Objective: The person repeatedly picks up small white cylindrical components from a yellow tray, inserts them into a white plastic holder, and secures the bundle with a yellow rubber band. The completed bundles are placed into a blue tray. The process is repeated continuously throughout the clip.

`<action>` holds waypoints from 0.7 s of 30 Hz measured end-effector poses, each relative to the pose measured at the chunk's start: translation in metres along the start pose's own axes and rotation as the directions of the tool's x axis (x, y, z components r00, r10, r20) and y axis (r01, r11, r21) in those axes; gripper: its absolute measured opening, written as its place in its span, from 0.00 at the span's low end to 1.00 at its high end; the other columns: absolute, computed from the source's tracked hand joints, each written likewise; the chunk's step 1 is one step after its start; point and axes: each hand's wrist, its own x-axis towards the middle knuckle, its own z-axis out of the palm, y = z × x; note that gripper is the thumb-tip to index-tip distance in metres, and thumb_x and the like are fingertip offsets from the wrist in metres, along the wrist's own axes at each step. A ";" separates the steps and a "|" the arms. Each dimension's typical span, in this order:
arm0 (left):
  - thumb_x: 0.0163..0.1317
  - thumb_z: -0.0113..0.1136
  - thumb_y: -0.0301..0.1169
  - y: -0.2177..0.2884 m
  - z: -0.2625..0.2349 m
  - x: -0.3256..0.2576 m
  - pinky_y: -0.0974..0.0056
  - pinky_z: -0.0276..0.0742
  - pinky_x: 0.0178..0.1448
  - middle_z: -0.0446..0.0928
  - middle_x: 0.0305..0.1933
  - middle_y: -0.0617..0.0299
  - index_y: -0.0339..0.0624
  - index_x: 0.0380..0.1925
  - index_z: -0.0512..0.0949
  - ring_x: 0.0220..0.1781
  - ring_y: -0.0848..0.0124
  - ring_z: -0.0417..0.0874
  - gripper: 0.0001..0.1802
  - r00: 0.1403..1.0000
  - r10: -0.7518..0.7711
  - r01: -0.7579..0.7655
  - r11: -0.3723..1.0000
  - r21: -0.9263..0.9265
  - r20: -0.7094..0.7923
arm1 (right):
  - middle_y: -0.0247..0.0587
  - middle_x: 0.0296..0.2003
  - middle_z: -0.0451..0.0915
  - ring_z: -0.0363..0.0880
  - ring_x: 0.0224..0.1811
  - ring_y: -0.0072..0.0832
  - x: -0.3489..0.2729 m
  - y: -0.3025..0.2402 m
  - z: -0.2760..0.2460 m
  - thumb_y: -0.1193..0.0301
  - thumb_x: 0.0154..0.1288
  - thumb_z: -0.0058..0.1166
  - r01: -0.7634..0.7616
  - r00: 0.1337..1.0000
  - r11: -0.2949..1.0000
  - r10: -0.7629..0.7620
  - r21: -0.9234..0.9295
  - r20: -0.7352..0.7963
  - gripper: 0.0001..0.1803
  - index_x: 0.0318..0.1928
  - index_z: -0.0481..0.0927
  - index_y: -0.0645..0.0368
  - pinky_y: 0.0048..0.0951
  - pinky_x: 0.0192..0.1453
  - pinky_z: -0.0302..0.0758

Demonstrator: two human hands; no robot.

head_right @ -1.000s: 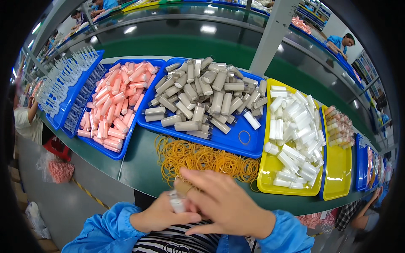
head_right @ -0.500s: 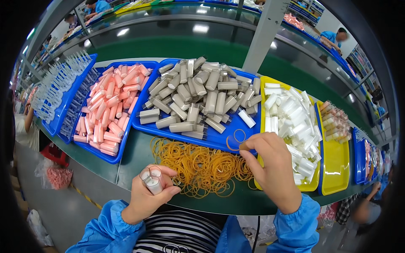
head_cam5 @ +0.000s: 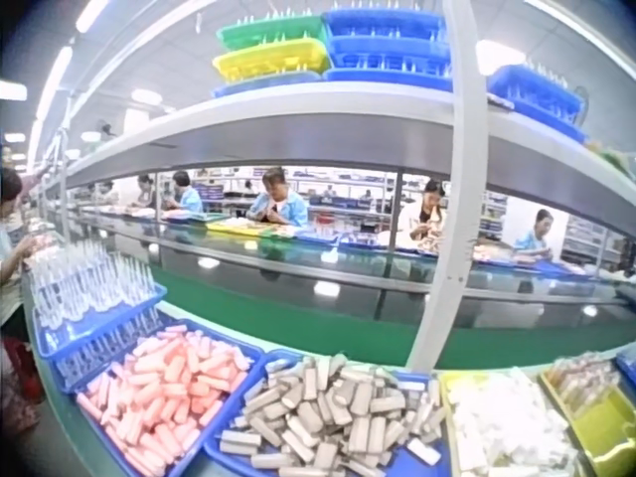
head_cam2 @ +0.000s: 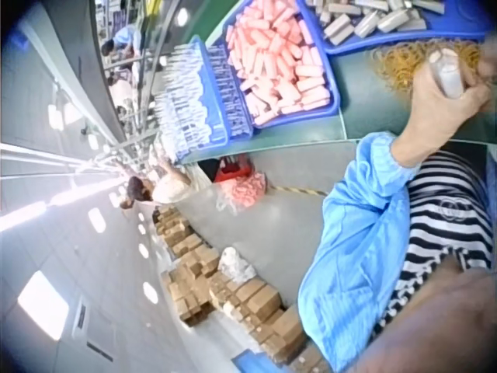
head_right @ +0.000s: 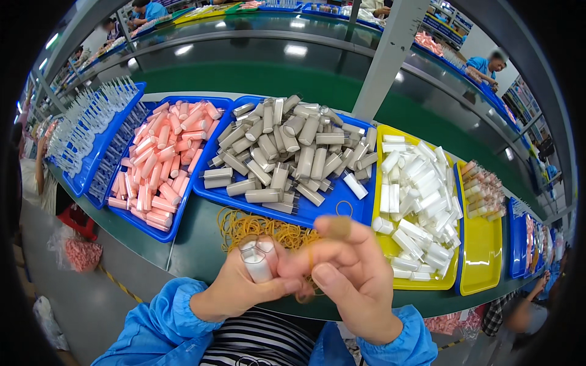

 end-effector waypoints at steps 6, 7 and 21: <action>0.61 0.65 0.22 0.005 -0.002 -0.002 0.67 0.84 0.43 0.78 0.40 0.59 0.36 0.39 0.75 0.42 0.70 0.84 0.09 0.867 -0.457 0.443 0.889 0.116 0.196 | 0.40 0.59 0.78 0.79 0.58 0.32 0.026 -0.007 -0.015 0.54 0.51 0.72 0.607 0.783 0.240 -0.020 -0.758 0.621 0.39 0.60 0.72 0.59 0.44 0.69 0.62; 0.61 0.65 0.26 0.004 -0.005 -0.003 0.66 0.83 0.42 0.77 0.47 0.53 0.36 0.46 0.75 0.47 0.64 0.84 0.15 0.935 -0.206 0.094 0.928 0.360 0.288 | 0.41 0.59 0.78 0.80 0.58 0.32 0.028 -0.001 -0.017 0.50 0.49 0.71 0.661 0.727 0.230 0.041 -0.714 0.686 0.41 0.59 0.73 0.59 0.43 0.70 0.61; 0.60 0.64 0.28 0.034 -0.061 -0.022 0.71 0.62 0.17 0.70 0.18 0.61 0.39 0.28 0.70 0.14 0.75 0.68 0.10 0.961 0.157 -0.186 0.976 -0.116 -0.226 | 0.31 0.40 0.80 0.77 0.43 0.28 0.009 -0.038 -0.048 0.47 0.65 0.54 0.633 0.711 0.190 0.239 -0.750 0.661 0.27 0.53 0.78 0.55 0.38 0.53 0.66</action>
